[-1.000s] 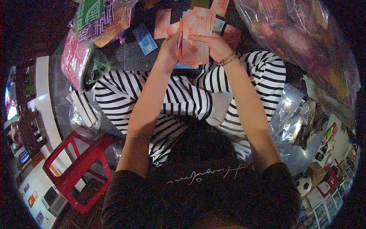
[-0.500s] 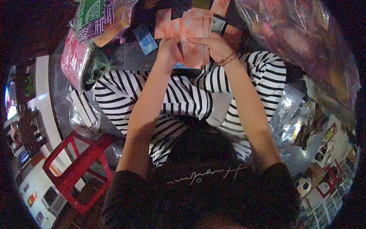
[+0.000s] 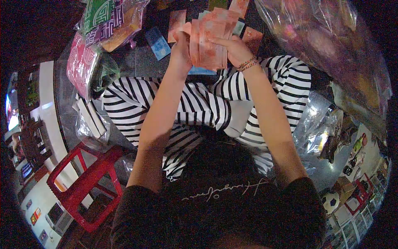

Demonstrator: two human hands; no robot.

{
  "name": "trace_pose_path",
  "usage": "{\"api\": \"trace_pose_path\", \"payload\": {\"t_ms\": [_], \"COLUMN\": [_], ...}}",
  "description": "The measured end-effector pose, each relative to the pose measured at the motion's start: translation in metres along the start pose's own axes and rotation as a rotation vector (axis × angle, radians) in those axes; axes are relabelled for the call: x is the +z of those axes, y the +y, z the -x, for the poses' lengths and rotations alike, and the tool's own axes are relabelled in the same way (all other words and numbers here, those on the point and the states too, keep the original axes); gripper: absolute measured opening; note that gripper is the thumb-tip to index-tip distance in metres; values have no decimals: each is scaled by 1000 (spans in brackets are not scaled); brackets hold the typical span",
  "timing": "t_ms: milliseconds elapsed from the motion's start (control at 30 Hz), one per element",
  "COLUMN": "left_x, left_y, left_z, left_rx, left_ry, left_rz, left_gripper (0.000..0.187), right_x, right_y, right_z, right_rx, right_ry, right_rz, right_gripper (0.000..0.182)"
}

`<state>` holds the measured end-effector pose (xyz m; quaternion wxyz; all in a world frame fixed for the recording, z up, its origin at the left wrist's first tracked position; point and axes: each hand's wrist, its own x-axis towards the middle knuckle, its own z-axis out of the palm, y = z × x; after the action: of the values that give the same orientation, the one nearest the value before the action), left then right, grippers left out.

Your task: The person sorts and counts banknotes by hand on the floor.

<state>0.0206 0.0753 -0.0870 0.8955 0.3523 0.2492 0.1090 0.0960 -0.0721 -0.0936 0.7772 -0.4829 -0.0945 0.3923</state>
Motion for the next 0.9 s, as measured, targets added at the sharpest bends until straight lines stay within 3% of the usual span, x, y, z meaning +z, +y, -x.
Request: {"api": "trace_pose_path", "payload": {"t_ms": [233, 600, 700, 767, 900], "left_x": [-11, 0, -3, -4, -2], "left_y": [-1, -1, -1, 2, 3], "left_z": [-2, 3, 0, 1, 7], "left_rx": [-27, 23, 2, -42, -28], "left_ry": [-59, -116, -134, -115, -53], "left_rz": [-104, -221, -109, 132, 100], "left_gripper": [25, 36, 43, 29, 26], "right_x": [4, -2, -7, -4, 0], "right_y": [-4, 3, 6, 6, -2], "right_z": [1, -4, -5, -2, 1], "right_rx": [4, 66, 60, 20, 14], "right_ry": [-45, -10, 14, 17, -14], "right_rz": [-7, 71, -5, -35, 8], "right_gripper": [33, 30, 31, 31, 31]}}
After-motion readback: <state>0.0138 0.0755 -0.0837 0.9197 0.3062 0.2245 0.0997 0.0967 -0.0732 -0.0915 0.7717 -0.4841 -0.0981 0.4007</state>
